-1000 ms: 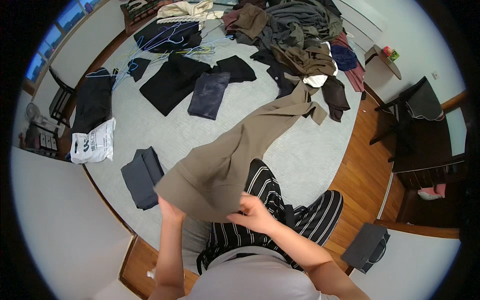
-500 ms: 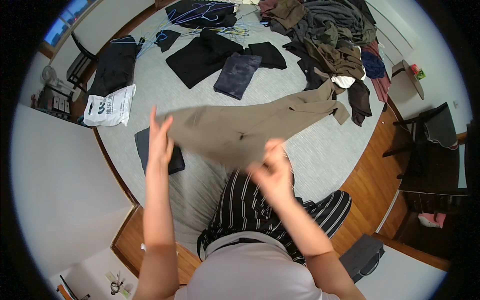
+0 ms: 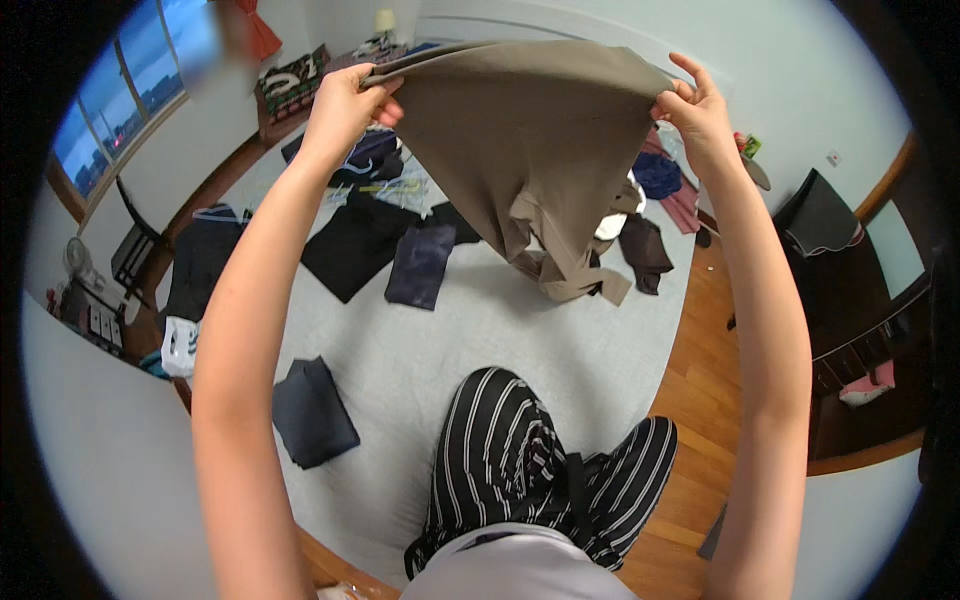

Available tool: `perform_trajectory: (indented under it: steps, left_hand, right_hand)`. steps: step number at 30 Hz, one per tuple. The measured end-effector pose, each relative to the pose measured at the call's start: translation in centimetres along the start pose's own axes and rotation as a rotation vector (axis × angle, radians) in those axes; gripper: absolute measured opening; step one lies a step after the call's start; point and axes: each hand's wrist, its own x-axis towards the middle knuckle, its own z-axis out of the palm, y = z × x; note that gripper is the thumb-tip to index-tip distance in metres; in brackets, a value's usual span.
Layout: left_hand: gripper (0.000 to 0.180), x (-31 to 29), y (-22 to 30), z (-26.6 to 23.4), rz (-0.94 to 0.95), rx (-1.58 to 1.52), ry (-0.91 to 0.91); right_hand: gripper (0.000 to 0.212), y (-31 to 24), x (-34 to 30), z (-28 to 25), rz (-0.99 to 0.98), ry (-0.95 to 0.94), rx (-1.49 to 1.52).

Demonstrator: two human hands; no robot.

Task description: The person folds a pair of black pants on a bed, then folds a pair of brown pants. The person smooths and aligns the garments before folding them into compact rectangles and placing them on the bed.

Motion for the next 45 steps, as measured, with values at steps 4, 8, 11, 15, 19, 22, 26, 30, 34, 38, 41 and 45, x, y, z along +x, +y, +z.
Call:
perform_trajectory:
  steps: [4, 8, 11, 15, 19, 22, 26, 30, 34, 38, 41, 45]
  left_hand:
    - [0.025, 5.1, 3.0, -0.7, 0.343, 0.259, 0.095]
    - [0.019, 5.2, 4.4, 0.8, 0.541, 0.513, 0.258]
    - [0.011, 3.8, 4.6, 2.0, 0.567, -0.054, -0.026]
    - [0.017, 1.3, 7.2, 0.7, 0.478, -0.594, -0.319]
    - [0.013, -1.1, 12.0, 1.4, 0.653, -0.69, -0.329]
    - [0.015, 1.2, 12.1, 4.3, 0.516, -0.548, -0.21]
    - [0.028, 4.0, 6.3, 7.4, 0.08, -0.411, -0.169]
    - [0.035, 3.5, 2.9, 8.8, -0.044, -0.302, -0.189]
    - [0.031, 4.2, 2.0, 8.6, 0.005, -0.272, -0.224]
    - [0.016, 4.1, 2.5, 5.9, 0.241, -0.243, -0.331]
    - [0.013, 2.6, 4.1, 4.3, 0.346, -0.298, -0.337]
    - [0.013, 0.2, 7.1, 4.8, 0.544, -0.931, -0.669]
  right_hand:
    - [0.064, -5.5, 1.7, -1.9, 0.111, 0.039, -0.125]
    - [0.041, -5.7, 0.6, -4.8, 0.306, -0.085, -0.301]
    - [0.035, -6.2, -1.8, -5.7, 0.181, -0.103, -0.219]
    - [0.037, -8.9, -4.8, -8.9, -0.191, -0.232, 0.185]
    - [0.033, -12.0, -6.4, -10.2, -0.411, -0.158, 0.347]
    - [0.029, -11.3, -3.4, -6.7, -0.261, 0.01, 0.151]
    - [0.017, -5.1, -0.4, -7.5, 0.113, 0.191, 0.034]
    - [0.013, -2.0, -1.0, -7.1, 0.267, 0.182, -0.168]
    - [0.018, -0.2, -0.3, -7.6, 0.191, 0.084, -0.048]
    - [0.029, -0.8, -1.3, -7.3, 0.029, -0.07, 0.2]
    - [0.03, -2.6, -3.8, -6.6, -0.074, -0.133, 0.415]
    - [0.019, -4.8, -4.9, -6.3, -0.384, -0.427, 0.83]
